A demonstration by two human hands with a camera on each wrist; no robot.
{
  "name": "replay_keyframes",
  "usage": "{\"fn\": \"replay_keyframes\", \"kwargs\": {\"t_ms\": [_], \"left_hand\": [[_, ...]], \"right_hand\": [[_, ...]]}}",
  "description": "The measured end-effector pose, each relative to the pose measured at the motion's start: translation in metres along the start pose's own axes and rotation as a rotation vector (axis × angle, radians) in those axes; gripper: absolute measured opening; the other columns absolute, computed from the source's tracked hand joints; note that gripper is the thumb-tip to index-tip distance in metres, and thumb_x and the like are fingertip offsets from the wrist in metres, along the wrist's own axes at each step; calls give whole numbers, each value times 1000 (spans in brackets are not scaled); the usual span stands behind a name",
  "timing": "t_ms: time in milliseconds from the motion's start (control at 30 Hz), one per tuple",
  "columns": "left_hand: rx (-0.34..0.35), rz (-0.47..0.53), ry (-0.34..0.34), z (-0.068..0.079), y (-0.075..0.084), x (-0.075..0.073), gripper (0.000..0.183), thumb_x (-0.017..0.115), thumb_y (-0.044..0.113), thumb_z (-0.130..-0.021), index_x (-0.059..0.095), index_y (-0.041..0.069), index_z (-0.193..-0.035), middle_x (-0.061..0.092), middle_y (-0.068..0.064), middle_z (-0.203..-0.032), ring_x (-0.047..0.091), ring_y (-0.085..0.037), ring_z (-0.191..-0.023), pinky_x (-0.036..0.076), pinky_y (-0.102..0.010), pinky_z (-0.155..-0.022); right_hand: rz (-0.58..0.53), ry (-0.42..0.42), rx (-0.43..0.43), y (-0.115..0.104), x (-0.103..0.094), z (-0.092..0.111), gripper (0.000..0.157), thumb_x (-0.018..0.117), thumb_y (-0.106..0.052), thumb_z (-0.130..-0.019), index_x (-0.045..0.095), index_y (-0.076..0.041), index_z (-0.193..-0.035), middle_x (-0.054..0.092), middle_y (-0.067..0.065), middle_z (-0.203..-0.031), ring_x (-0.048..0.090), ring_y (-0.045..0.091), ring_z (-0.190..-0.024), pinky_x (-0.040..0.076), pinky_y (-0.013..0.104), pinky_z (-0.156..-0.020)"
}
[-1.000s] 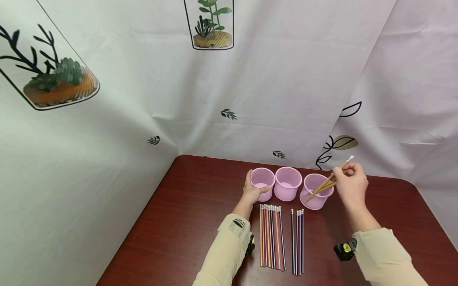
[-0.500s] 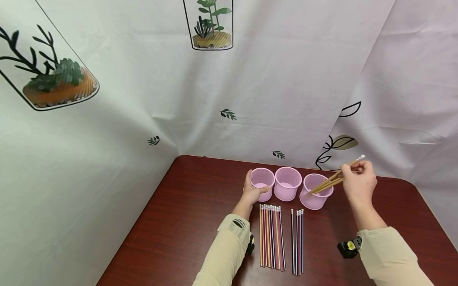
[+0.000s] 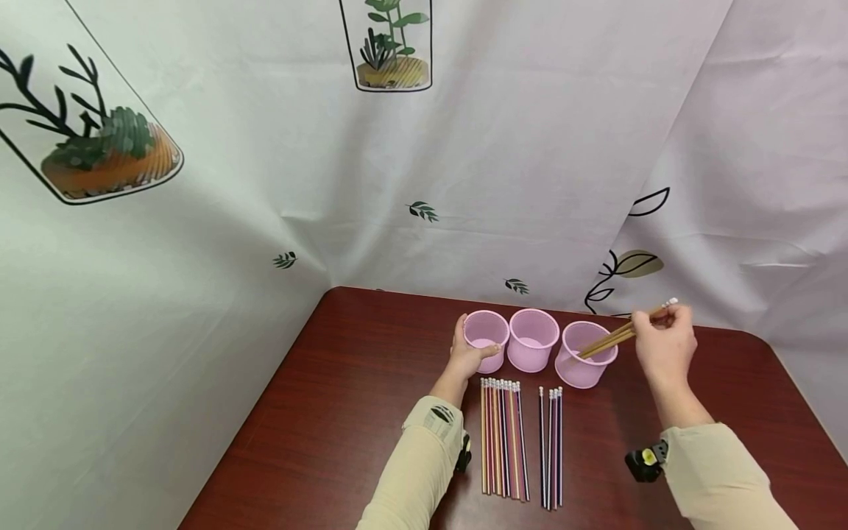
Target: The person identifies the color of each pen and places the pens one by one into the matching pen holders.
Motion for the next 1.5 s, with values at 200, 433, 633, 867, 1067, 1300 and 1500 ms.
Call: {"fn": "replay_keyframes", "kwargs": {"t_ms": [200, 433, 633, 867, 1067, 1300, 1500], "left_hand": [[-5, -6, 2, 0, 0, 0, 95, 81, 2, -63, 31, 21, -142, 34, -14, -142, 26, -41, -126, 23, -56, -102], [-3, -11, 0, 0, 0, 0, 95, 81, 2, -63, 31, 21, -142, 34, -14, -142, 26, -41, -126, 23, -56, -101], [-2, -12, -1, -1, -1, 0, 96, 81, 3, -63, 30, 21, -142, 34, -14, -142, 28, -40, -125, 24, -55, -101], [-4, -16, -1, 0, 0, 0, 94, 81, 3, -63, 32, 22, -141, 36, -14, -141, 27, -40, -125, 24, -55, -101], [-10, -13, -9, 1, 0, 0, 94, 81, 2, -64, 31, 22, -142, 36, -15, -141, 27, -41, -125, 23, -55, -101], [-4, -1, -15, 1, 0, 0, 94, 81, 2, -63, 32, 21, -141, 36, -15, -141, 25, -42, -126, 22, -56, -102], [-1, -7, -22, -1, 0, 1, 94, 81, 2, -63, 31, 21, -141, 35, -15, -141, 26, -42, -126, 22, -56, -101]], "right_hand": [[18, -47, 63, 22, 8, 1, 14, 57, -18, -83, 44, -17, -84, 47, -14, -72, 45, -4, -61, 38, 11, -54], [-133, -88, 138, 74, 25, -13, 13, 57, -12, -83, 45, -10, -88, 55, -8, -66, 58, 3, -45, 48, 23, -41], [-303, -116, 211, 129, 43, -34, 15, 62, -11, -82, 49, -13, -89, 61, -6, -67, 62, 8, -50, 50, 33, -41], [-340, -104, 299, 94, 34, -3, 12, 59, -4, -83, 47, -7, -87, 58, -7, -61, 60, 4, -49, 50, 21, -45], [-317, -88, 365, 82, 28, 12, 13, 61, -10, -85, 49, -8, -88, 55, -15, -56, 56, -1, -47, 48, 17, -45], [-319, -90, 385, 91, 30, 12, 16, 65, -16, -85, 52, -10, -90, 57, -15, -58, 57, 0, -51, 48, 17, -47], [-375, -86, 339, 109, 35, 4, 13, 73, -20, -80, 62, -12, -84, 62, -10, -62, 61, 4, -55, 50, 21, -47]]}}
Point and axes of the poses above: each hand's wrist, its own z-axis away from the middle knuckle, its own x-axis out of the palm, y = z × x, the point moved 10 cm from there along -z, towards the middle knuckle
